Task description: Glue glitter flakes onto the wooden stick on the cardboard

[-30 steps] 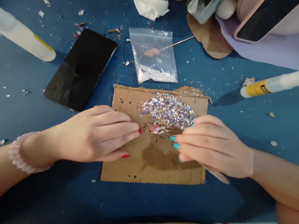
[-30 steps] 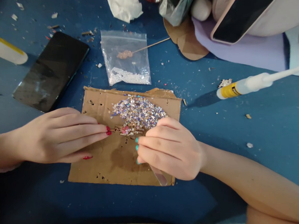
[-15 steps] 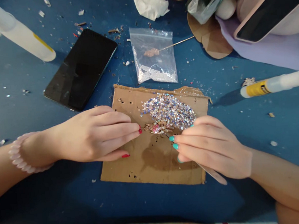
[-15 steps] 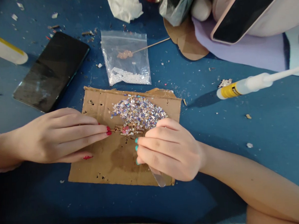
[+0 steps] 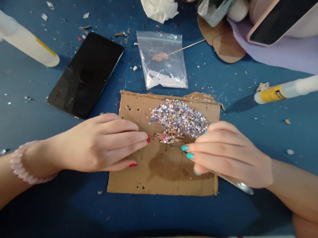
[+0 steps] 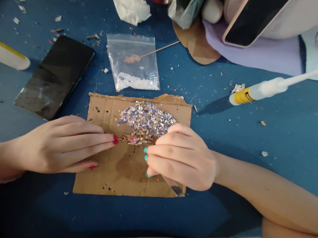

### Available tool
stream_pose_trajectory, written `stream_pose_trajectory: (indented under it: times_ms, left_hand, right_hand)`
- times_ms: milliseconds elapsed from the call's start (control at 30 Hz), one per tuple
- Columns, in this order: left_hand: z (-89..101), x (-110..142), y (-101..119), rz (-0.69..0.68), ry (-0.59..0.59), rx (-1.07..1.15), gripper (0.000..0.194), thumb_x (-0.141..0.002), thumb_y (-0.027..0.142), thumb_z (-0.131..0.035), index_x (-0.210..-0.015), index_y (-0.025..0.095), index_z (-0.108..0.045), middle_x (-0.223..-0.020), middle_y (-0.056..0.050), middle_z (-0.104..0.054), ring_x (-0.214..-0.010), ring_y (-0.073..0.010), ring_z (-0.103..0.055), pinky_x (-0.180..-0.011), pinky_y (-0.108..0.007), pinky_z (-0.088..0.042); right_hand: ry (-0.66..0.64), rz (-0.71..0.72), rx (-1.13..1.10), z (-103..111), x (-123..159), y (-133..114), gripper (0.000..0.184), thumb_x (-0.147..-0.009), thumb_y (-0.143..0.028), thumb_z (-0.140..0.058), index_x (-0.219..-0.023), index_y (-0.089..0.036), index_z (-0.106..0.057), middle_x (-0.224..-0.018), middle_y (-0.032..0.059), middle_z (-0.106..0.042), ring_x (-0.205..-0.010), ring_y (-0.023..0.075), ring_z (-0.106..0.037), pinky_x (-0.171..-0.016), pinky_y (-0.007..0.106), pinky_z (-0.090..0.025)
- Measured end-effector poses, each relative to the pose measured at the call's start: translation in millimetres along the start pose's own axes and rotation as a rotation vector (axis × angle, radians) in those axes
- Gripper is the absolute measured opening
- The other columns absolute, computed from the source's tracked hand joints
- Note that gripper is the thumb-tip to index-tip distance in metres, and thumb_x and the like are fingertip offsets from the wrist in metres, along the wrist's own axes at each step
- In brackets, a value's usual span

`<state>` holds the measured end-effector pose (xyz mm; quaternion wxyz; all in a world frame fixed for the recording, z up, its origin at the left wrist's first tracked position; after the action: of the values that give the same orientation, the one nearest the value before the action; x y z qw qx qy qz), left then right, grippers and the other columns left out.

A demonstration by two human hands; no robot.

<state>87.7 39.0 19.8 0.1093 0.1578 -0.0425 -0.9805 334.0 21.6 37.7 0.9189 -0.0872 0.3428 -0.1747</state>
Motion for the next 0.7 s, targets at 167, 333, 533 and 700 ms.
stream_pose_trajectory:
  times_ms: [167, 333, 533, 700]
  left_hand:
    - [1.0, 0, 1, -0.007, 0.022, 0.008, 0.029, -0.105, 0.03, -0.044, -0.117, 0.013, -0.064, -0.112, -0.001, -0.074, -0.097, -0.0153, -0.066, -0.078, -0.032, -0.049]
    - [0.4, 2, 3, -0.036, 0.015, 0.023, 0.027, -0.104, 0.027, -0.046, -0.12, 0.012, -0.063, -0.111, 0.001, -0.074, -0.098, -0.0139, -0.065, -0.082, -0.031, -0.048]
    - [-2.8, 3, 4, -0.036, 0.02, 0.041, 0.028, -0.105, 0.029, -0.044, -0.119, 0.014, -0.063, -0.112, 0.002, -0.074, -0.101, -0.0132, -0.065, -0.085, -0.032, -0.047]
    - [-3.0, 3, 3, -0.034, 0.022, 0.034, 0.028, -0.105, 0.029, -0.044, -0.119, 0.015, -0.064, -0.113, 0.004, -0.074, -0.1, -0.0132, -0.065, -0.085, -0.033, -0.047]
  right_hand:
    - [-0.083, -0.102, -0.028, 6, -7, 6, 0.011, -0.096, -0.021, -0.059, -0.087, -0.018, -0.064, -0.082, 0.0054, -0.079, -0.075, 0.0143, -0.072, -0.068, 0.033, -0.056]
    - [0.026, -0.132, -0.051, 6, -6, 19, 0.001, -0.091, -0.017, -0.064, -0.091, -0.018, -0.064, -0.077, 0.0048, -0.076, -0.071, 0.0176, -0.072, -0.066, 0.034, -0.055]
    - [0.121, -0.197, -0.076, 2, 1, 28, 0.004, -0.091, -0.017, -0.063, -0.092, -0.02, -0.064, -0.075, 0.0036, -0.074, -0.07, 0.0181, -0.071, -0.065, 0.034, -0.056]
    - [0.107, -0.212, -0.082, 2, 2, 29, 0.004, -0.091, -0.017, -0.062, -0.092, -0.021, -0.063, -0.075, 0.003, -0.073, -0.07, 0.018, -0.072, -0.066, 0.035, -0.056]
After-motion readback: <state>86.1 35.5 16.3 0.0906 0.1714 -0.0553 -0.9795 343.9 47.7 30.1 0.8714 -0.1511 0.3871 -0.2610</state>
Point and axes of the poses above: each hand's wrist, its own x-axis away from the middle knuckle, its own z-axis out of the back of the hand, y = z × x, the point moved 4 cm from there along -x, towards the middle knuckle
